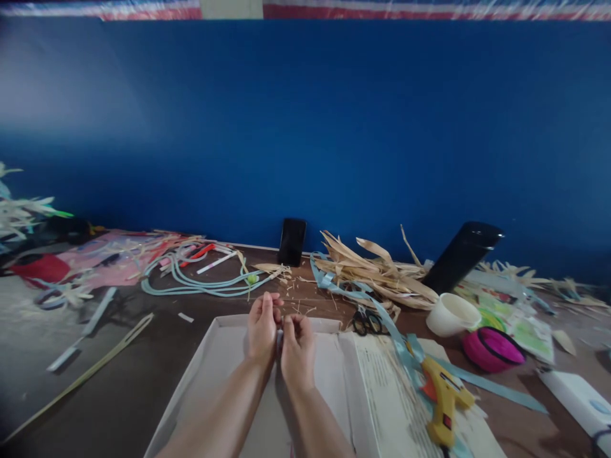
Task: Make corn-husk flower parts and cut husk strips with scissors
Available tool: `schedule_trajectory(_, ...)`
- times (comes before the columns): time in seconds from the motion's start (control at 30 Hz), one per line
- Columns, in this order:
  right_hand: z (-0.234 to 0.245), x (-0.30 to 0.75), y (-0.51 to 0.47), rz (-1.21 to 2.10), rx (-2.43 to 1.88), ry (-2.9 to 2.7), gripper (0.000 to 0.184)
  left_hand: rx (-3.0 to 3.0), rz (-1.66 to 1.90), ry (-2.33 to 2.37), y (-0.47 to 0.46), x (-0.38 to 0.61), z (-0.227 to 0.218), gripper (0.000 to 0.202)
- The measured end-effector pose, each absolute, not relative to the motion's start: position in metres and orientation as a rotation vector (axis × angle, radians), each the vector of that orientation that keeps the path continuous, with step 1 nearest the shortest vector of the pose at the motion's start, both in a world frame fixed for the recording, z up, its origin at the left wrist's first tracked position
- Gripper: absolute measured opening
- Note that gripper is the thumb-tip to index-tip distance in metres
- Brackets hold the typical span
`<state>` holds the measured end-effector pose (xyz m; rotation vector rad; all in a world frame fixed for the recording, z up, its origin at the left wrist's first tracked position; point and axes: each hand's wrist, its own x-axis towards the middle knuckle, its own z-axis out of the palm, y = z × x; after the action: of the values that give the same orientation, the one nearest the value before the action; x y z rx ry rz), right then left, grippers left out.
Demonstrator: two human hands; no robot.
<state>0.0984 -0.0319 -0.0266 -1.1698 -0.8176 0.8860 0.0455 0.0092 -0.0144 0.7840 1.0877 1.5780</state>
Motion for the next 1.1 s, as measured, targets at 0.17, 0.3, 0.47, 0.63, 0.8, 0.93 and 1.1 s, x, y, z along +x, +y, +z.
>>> schedule_trajectory(0.17, -0.025, 0.102, -0.028, 1.187, -1.084, -0.566, 0.032, 0.773, 1.531, 1.08, 0.005, 0.047, -0.01, 0.037)
schedule_trajectory(0.3, -0.023, 0.101, -0.028, 1.209, -1.074, -0.57, 0.032, 0.683, 1.497, 1.059, 0.007, 0.043, 0.002, 0.04)
schedule_trajectory(0.47, -0.023, 0.099, -0.031, 1.19, -1.089, -0.626, 0.031, 0.672, 1.495, 0.958, 0.007, 0.028, 0.006, 0.043)
schedule_trajectory(0.63, -0.023, 0.102, -0.032, 1.198, -1.105, -0.602, 0.032, 0.662, 1.445, 0.897, 0.001, 0.019, -0.009, 0.042)
schedule_trajectory(0.8, -0.024, 0.108, -0.031, 1.181, -1.121, -0.619, 0.035, 0.755, 1.433, 0.912, -0.001, 0.015, -0.011, 0.041)
schedule_trajectory(0.93, -0.021, 0.109, -0.032, 1.178, -1.166, -0.633, 0.032, 0.79, 1.419, 0.919, -0.001, 0.015, -0.01, 0.04)
schedule_trajectory(1.1, -0.02, 0.11, -0.033, 1.138, -1.188, -0.646, 0.031, 0.824, 1.416, 0.9, -0.004, 0.017, -0.01, 0.038)
